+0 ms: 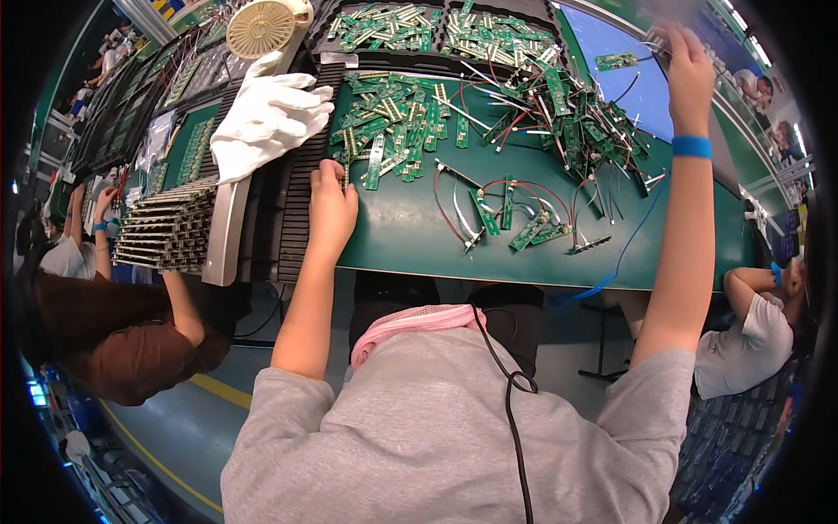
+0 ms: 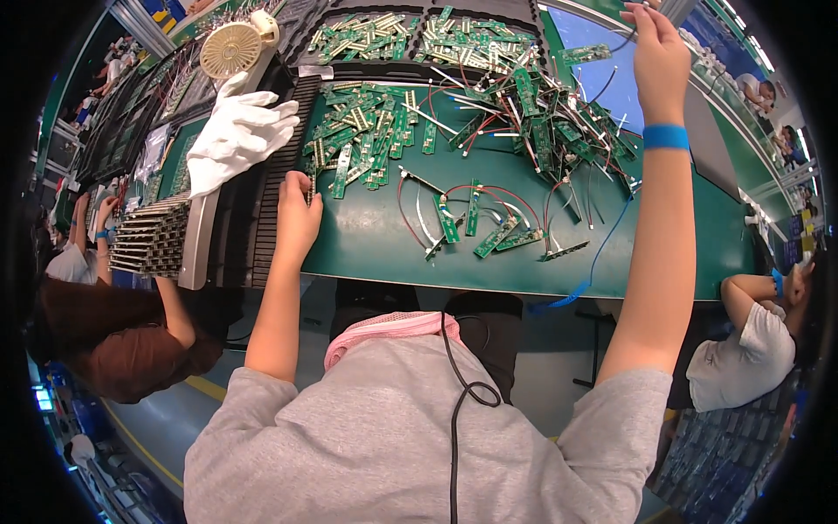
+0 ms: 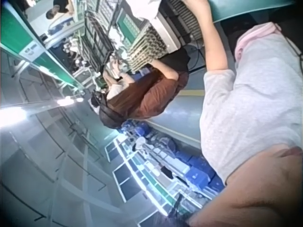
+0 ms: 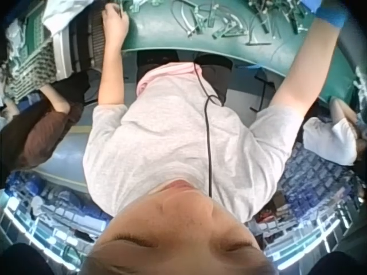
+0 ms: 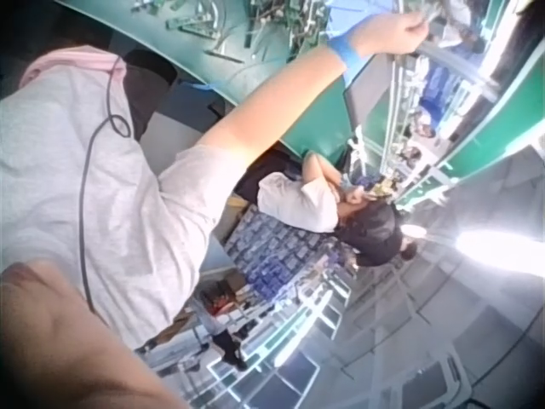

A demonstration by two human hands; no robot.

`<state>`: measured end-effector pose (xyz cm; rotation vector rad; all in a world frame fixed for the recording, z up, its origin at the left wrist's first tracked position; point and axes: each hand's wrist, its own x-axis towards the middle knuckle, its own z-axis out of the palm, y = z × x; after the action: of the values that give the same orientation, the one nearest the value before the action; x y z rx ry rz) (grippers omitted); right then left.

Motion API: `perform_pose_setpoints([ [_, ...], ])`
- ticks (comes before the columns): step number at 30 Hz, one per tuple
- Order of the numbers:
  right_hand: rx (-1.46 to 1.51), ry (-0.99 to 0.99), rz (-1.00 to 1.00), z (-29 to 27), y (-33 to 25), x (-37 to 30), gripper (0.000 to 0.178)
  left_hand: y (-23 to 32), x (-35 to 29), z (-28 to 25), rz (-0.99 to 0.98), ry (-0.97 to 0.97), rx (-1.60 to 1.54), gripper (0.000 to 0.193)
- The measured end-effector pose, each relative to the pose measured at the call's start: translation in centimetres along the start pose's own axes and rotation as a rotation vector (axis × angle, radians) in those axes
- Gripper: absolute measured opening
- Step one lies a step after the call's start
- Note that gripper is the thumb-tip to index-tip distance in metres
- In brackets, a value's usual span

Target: The person assembles electronic components by plugging wire connectors into circuit boards by hand and placing the assembled boards on the table.

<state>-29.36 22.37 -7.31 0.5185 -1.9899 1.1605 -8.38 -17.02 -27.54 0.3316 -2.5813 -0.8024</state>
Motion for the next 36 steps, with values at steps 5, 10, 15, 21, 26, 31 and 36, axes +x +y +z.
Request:
perform_pose_setpoints([
  [5,0.585,-0.076,0.274,1.7,-8.4,-7.7,0.026,2.1,-2.0,-2.6,-0.173,-0.095,-0.772,0.051],
  [10,0.547,-0.417,0.581,2.5,-14.7,-19.0,0.027,6.4,-3.6,-3.3,-0.236,-0.437,-1.370,0.048],
  [15,0.641,-0.645,0.648,3.7,-16.4,-23.5,0.018,10.5,-5.4,-4.3,-0.262,-0.849,-1.558,0.041],
  [21,0.531,-0.645,0.620,2.6,-16.5,-23.7,0.015,12.3,-7.5,-3.9,-0.186,-0.786,-1.249,0.036],
  [26,0.371,-0.672,0.390,2.5,-17.1,-23.4,0.013,11.9,-8.1,-2.9,-0.080,-0.703,-1.097,0.031],
  [31,0.293,-0.679,0.409,2.4,-17.2,-23.8,0.012,13.0,-8.1,-4.3,0.019,-0.705,-0.846,0.040],
  [36,0.073,-0.599,0.179,2.5,-16.9,-24.3,0.009,13.3,-8.3,-4.0,0.252,-0.491,-0.645,0.043],
])
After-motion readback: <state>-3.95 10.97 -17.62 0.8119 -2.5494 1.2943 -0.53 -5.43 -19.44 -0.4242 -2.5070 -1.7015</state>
